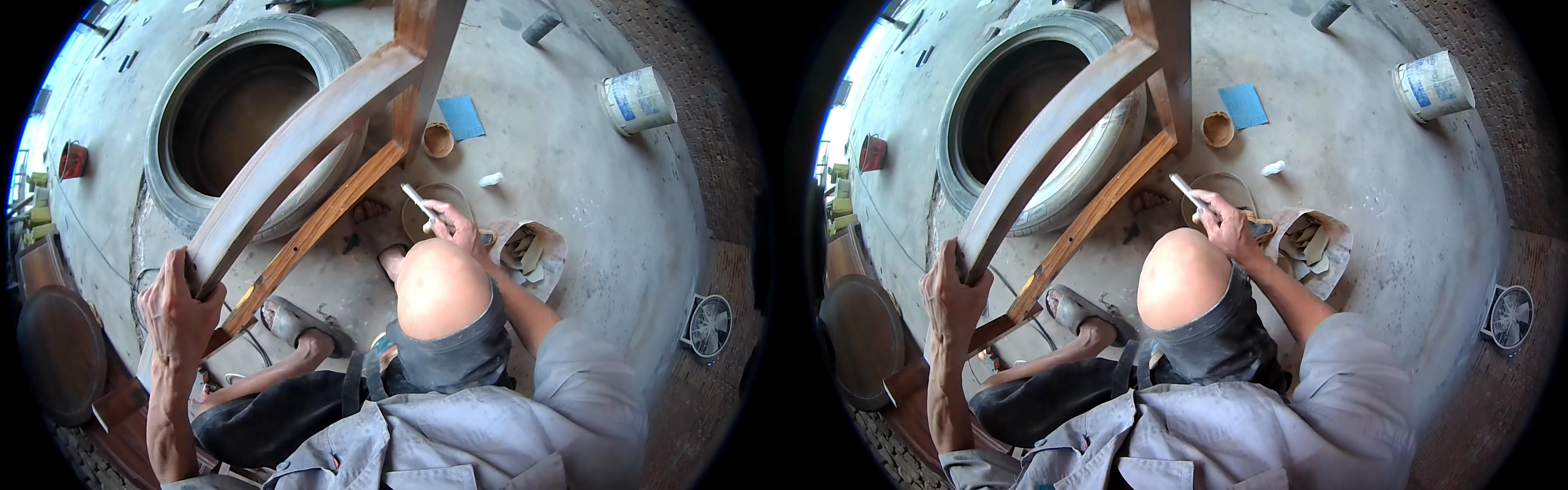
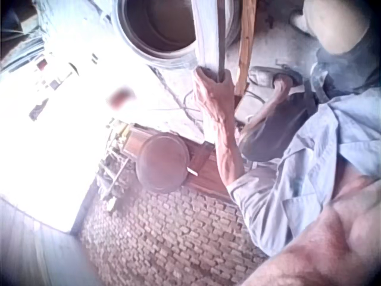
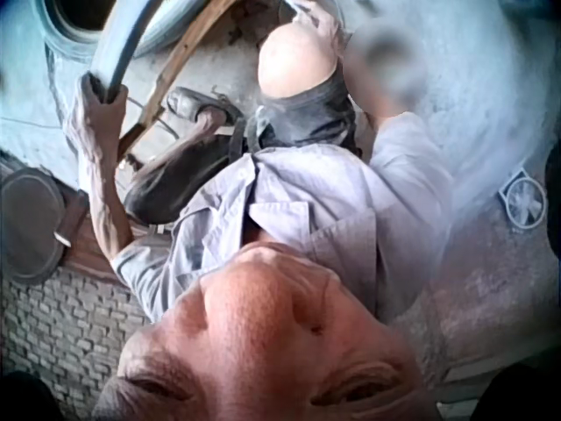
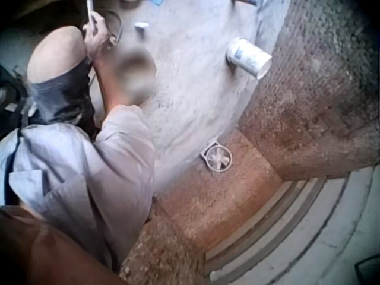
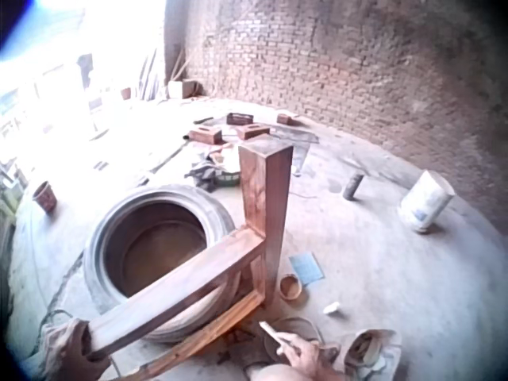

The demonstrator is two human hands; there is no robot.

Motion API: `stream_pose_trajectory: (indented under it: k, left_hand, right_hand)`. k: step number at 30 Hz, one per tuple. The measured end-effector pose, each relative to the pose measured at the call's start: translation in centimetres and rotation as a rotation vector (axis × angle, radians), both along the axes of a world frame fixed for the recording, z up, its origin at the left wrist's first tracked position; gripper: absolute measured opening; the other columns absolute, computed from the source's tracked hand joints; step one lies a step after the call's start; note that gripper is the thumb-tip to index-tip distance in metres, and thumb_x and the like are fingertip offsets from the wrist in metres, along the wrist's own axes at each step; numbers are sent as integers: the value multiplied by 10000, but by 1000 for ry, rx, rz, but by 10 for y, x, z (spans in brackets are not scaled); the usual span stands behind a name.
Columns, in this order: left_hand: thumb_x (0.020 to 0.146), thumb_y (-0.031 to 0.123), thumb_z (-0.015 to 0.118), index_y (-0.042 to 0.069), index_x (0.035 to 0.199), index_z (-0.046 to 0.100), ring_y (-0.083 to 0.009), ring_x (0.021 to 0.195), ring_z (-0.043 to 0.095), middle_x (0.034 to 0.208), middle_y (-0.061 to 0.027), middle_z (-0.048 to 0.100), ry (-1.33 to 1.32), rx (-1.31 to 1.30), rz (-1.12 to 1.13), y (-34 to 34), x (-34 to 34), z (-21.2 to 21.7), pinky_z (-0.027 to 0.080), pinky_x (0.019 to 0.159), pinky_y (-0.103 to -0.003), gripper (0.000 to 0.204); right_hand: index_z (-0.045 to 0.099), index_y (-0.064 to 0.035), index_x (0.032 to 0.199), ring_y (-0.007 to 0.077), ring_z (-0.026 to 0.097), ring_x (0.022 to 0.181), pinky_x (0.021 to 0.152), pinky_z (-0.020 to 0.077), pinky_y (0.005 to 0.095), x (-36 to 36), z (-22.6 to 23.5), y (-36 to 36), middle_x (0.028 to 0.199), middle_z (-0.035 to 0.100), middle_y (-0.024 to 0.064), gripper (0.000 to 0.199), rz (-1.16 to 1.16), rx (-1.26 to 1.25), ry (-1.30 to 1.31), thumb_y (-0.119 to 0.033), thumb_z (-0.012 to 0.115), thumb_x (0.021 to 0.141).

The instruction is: The person sands a wooden frame using an electric sander, then applies glue to the frame's joints using a small bottle and a putty knife. The person works on the frame while sitting on the floor.

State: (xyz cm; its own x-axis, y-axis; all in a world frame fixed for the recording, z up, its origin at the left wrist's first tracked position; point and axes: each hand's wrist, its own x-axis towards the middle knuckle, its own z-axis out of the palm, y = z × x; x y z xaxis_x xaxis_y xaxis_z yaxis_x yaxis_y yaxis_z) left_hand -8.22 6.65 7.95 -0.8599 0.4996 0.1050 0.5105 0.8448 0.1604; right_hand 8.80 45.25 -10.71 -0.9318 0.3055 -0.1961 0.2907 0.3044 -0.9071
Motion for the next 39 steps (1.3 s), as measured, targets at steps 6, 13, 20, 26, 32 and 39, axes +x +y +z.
stream_pose_trajectory:
  k: [6,13,20,26,32,39]
  left_hand:
    - [711,93,808,26,1091,578,-376,754,698,873,-174,686,-7,-18,-52,18,-18,1,559,664,-445,449]
    - [766,196,845,37,1093,564,-354,722,695,808,-164,673,-258,21,-54,32,-29,-17,539,669,-436,460]
    - [662,246,850,-29,1316,590,-279,914,592,955,-177,662,-358,83,122,6,-50,-23,484,851,-422,755]
    - [644,193,895,-23,1406,539,-317,1024,653,1147,-213,676,-259,-106,-170,-26,-47,-20,521,870,-417,868]
    - [598,111,908,-11,1467,481,-352,1140,631,1287,-219,605,-256,-130,-199,-34,-39,-18,546,916,-441,976]
    - [672,39,879,47,1518,436,-351,1173,653,1339,-223,592,-330,8,0,-36,-37,-29,596,950,-440,955]
  right_hand:
    - [621,-23,1341,223,748,957,857,576,344,-38,-25,3,1144,735,169,352,-28,42,80,-11,548,997]
    - [583,-42,1282,191,752,945,831,577,330,-56,-66,23,1007,754,135,259,-16,-79,23,-34,561,1024]
    - [611,-40,1273,139,734,935,823,567,292,-70,-79,26,1001,760,110,252,-108,-95,-3,-12,575,1025]
    - [660,2,1230,141,728,955,869,565,289,-84,-76,26,1015,755,112,226,-130,-117,-107,7,576,1021]
    - [659,-5,1257,109,698,922,810,546,251,-78,-69,28,997,748,84,244,-157,-116,-98,-2,584,1025]
    - [610,-26,1247,-3,437,536,447,352,195,-108,-75,27,896,742,51,227,-182,-291,-105,-100,616,1033]
